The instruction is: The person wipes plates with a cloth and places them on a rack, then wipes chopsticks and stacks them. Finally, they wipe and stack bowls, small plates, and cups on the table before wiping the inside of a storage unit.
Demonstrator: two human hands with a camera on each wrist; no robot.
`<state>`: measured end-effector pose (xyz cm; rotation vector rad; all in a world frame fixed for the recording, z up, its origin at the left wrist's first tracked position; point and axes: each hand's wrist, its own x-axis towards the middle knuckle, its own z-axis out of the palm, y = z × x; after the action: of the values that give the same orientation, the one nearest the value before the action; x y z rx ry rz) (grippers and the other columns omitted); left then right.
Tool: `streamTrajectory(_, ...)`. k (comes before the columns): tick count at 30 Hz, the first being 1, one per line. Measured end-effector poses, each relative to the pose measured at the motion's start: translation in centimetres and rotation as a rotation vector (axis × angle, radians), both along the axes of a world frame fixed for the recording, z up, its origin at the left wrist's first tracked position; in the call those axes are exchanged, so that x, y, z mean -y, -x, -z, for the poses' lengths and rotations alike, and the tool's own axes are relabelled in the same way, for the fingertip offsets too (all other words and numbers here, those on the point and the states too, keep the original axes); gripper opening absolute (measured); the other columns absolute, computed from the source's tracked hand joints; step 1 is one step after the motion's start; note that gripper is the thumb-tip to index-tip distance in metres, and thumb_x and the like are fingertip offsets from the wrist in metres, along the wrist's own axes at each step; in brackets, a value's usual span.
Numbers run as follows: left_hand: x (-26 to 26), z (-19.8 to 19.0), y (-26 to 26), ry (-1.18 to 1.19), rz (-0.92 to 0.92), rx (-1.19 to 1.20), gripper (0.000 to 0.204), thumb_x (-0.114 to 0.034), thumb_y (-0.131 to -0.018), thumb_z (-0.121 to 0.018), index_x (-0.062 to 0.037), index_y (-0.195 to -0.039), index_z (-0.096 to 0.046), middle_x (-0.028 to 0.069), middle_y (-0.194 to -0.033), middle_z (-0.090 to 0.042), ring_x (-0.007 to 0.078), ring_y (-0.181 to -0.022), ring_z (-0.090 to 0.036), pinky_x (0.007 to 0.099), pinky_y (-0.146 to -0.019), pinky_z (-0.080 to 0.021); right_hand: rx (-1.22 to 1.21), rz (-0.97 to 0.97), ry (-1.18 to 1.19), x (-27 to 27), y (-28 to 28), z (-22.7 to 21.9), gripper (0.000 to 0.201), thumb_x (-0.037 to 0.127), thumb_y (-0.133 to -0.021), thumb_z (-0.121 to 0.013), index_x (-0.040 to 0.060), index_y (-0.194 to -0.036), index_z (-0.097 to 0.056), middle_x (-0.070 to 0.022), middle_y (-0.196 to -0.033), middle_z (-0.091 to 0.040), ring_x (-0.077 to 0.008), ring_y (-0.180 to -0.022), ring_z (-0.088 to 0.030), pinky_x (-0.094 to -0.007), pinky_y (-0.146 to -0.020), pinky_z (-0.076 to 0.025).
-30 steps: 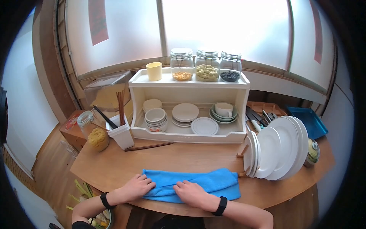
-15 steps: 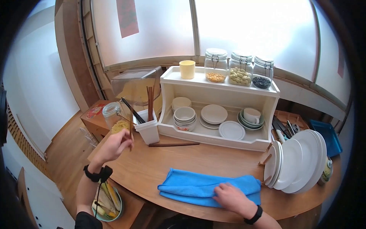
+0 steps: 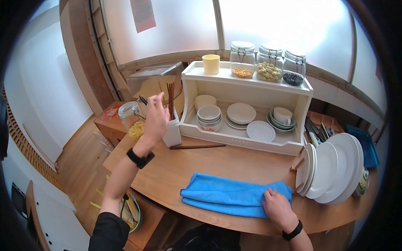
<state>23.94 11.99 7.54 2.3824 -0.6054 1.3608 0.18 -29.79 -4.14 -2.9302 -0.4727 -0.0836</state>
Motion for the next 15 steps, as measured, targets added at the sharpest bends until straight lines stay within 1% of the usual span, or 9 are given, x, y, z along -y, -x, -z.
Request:
streamTrajectory(1, 0.8, -0.1, 1.6, -0.078, 0.019, 0.032, 0.044, -0.002, -0.087, -0.064, 0.0019, -0.129, -0.05, 0.0215, -0.112, -0.053, 0.0391, -0.111, -0.055, 0.044, -0.094, -0.049, -0.02, 0.009, 0.0, -0.1, -0.1, -0.1, 0.027, 0.016, -0.086, -0.069, -0.002, -0.104, -0.059, -0.0282, -0.122, -0.064, -0.0445, -0.112, -0.063, -0.0463, -0.097, -0.053)
streamTrajectory(2, 1.2, 0.3, 3.0, -0.27, 0.117, -0.053, 0.036, -0.002, -0.087, -0.061, 0.0011, -0.122, -0.054, 0.0213, -0.11, -0.055, 0.0395, -0.106, -0.057, 0.0451, -0.091, -0.05, -0.043, 0.013, 0.004, -0.1, -0.2, -0.1, 0.026, 0.016, -0.087, -0.068, -0.0022, -0.104, -0.059, -0.0283, -0.122, -0.064, -0.0446, -0.112, -0.063, -0.0463, -0.097, -0.053)
streamTrajectory(5, 1.6, 6.2, 2.5, -0.393, 0.209, -0.542, 0.022, -0.003, -0.087, -0.059, 0.0051, -0.108, -0.058, 0.0184, -0.108, -0.058, 0.0368, -0.101, -0.06, 0.0444, -0.083, -0.055, 0.002, -0.023, 0.033, 0.1, -0.4, 0.4, 0.025, 0.015, -0.086, -0.068, -0.0016, -0.101, -0.058, -0.0259, -0.115, -0.066, -0.0425, -0.107, -0.064, -0.0458, -0.092, -0.054)
streamTrajectory(7, 0.8, 10.1, 1.5, -0.512, 0.131, -0.562, 0.021, -0.004, -0.087, -0.059, 0.0038, -0.107, -0.058, 0.0183, -0.109, -0.06, 0.0367, -0.098, -0.062, 0.0439, -0.08, -0.057, 0.022, -0.037, 0.046, -0.3, -0.3, -0.1, 0.023, 0.014, -0.086, -0.068, -0.0008, -0.099, -0.058, -0.0235, -0.109, -0.066, -0.0403, -0.102, -0.064, -0.0457, -0.088, -0.054)
streamTrajectory(9, 0.4, 12.4, 0.3, -0.587, 0.07, -0.567, 0.021, -0.004, -0.087, -0.059, 0.0027, -0.106, -0.058, 0.0181, -0.108, -0.06, 0.0364, -0.098, -0.064, 0.0432, -0.08, -0.058, 0.054, -0.048, 0.047, -0.4, 0.0, -0.3, 0.021, 0.014, -0.085, -0.068, -0.0001, -0.097, -0.057, -0.0214, -0.104, -0.065, -0.0382, -0.099, -0.064, -0.0454, -0.086, -0.054)
streamTrajectory(11, 0.2, 13.6, -0.5, -0.617, 0.021, -0.561, 0.021, -0.006, -0.088, -0.06, 0.002, -0.107, -0.058, 0.0181, -0.107, -0.061, 0.036, -0.099, -0.064, 0.0423, -0.081, -0.059, 0.1, -0.062, 0.035, -0.4, 0.1, 0.0, 0.02, 0.014, -0.085, -0.068, 0.0006, -0.096, -0.057, -0.0197, -0.1, -0.064, -0.0362, -0.096, -0.063, -0.0451, -0.084, -0.054)
streamTrajectory(14, 0.0, 14.6, -1.3, -0.627, 0.004, -0.573, 0.022, -0.011, -0.089, -0.062, 0.0014, -0.107, -0.058, 0.0184, -0.105, -0.062, 0.0355, -0.099, -0.064, 0.0437, -0.08, -0.058, 0.078, -0.057, 0.044, -0.3, 0.1, 0.0, 0.02, 0.014, -0.086, -0.067, 0.0003, -0.097, -0.057, -0.0203, -0.102, -0.064, -0.0362, -0.099, -0.063, -0.0443, -0.086, -0.054)
streamTrajectory(15, 0.3, 14.3, -1.1, -0.627, 0.008, -0.582, 0.023, -0.013, -0.089, -0.064, 0.0013, -0.106, -0.059, 0.0183, -0.105, -0.062, 0.0357, -0.099, -0.064, 0.0443, -0.08, -0.058, 0.083, -0.05, 0.048, -0.3, 0.1, 0.2, 0.02, 0.014, -0.086, -0.067, 0.0003, -0.097, -0.057, -0.0205, -0.103, -0.064, -0.0362, -0.099, -0.063, -0.0441, -0.087, -0.053)
